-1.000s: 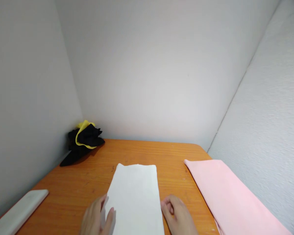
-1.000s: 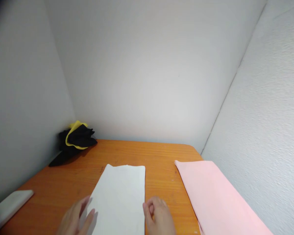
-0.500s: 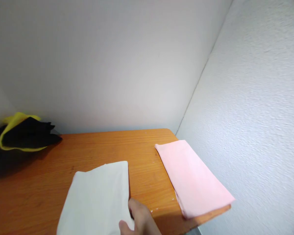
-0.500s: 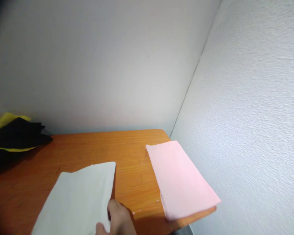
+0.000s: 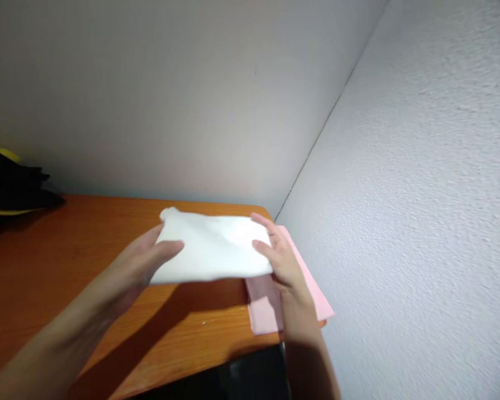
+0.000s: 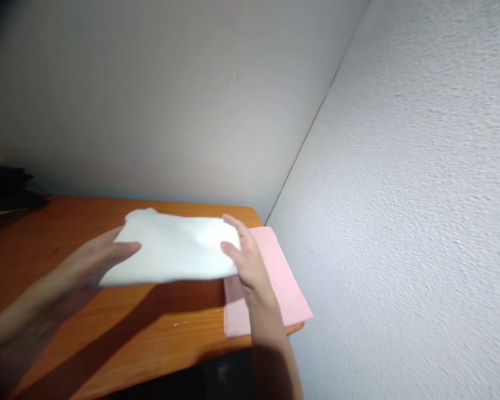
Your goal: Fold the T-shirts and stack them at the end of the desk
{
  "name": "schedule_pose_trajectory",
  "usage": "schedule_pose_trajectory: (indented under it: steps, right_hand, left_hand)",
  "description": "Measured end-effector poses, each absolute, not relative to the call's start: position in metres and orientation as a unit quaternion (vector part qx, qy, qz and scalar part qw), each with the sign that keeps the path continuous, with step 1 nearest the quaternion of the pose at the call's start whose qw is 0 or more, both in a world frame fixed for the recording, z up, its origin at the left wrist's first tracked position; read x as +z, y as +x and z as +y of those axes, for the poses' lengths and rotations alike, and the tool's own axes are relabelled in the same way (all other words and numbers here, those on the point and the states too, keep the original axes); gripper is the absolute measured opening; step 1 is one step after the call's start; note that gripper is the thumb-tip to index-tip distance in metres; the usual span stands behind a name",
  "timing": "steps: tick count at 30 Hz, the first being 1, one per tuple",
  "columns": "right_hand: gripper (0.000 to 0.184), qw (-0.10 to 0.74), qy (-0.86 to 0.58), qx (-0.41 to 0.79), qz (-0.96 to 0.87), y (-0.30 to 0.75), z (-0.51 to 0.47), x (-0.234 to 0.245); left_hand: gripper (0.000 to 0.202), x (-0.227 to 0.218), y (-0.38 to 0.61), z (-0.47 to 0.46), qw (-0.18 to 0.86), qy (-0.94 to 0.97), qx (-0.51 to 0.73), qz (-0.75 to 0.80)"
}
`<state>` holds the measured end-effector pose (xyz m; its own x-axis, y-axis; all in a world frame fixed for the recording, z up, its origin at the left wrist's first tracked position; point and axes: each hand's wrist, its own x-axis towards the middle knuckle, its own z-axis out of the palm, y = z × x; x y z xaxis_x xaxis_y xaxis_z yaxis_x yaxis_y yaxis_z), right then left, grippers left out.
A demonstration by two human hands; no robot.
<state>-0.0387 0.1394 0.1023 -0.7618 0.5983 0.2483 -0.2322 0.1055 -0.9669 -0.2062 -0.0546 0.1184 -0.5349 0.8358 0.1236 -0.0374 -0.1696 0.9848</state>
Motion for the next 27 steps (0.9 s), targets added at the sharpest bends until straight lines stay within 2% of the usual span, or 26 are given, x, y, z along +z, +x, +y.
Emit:
schedule_pose_trajectory:
  steps: [3,6,8,12,13,16,20,24,27]
  right_hand:
    - [0.063,0.366,-0.157,0.592,-0.701,-0.004,0.178,0.133]
    - [0.066,0.391,-0.217,0.534,-0.717,0.048,0.208,0.127]
    - [0.066,0.371,-0.28,0.496,-0.734,0.084,0.225,0.098]
    - [0.061,0.252,-0.404,0.415,-0.775,0.129,0.244,0.016]
    - [0.058,0.24,-0.418,0.397,-0.782,0.134,0.245,0.0]
    - [0.051,0.253,-0.423,0.356,-0.794,0.137,0.242,-0.022]
    - [0.051,0.271,-0.411,0.343,-0.8,0.133,0.241,-0.007]
    - [0.052,0.252,-0.392,0.35,-0.813,0.139,0.252,0.001]
    - [0.051,0.214,-0.408,0.261,-0.848,0.144,0.264,-0.019]
  left_hand:
    - [0.06,0.144,-0.184,-0.008,0.365,0.393,0.697,0.475]
    - [0.058,0.131,-0.146,0.023,0.383,0.412,0.697,0.445]
    - [0.056,0.096,-0.117,0.035,0.412,0.396,0.676,0.466]
    - [0.062,0.004,-0.072,0.053,0.56,0.294,0.571,0.524]
    - [0.064,-0.014,-0.065,0.057,0.564,0.289,0.564,0.529]
    - [0.067,-0.037,-0.053,0.063,0.512,0.311,0.589,0.543]
    - [0.076,-0.009,-0.051,0.058,0.438,0.383,0.593,0.556]
    - [0.076,0.005,-0.054,0.044,0.395,0.483,0.52,0.584]
    - [0.079,-0.017,-0.056,0.04,0.359,0.52,0.432,0.643]
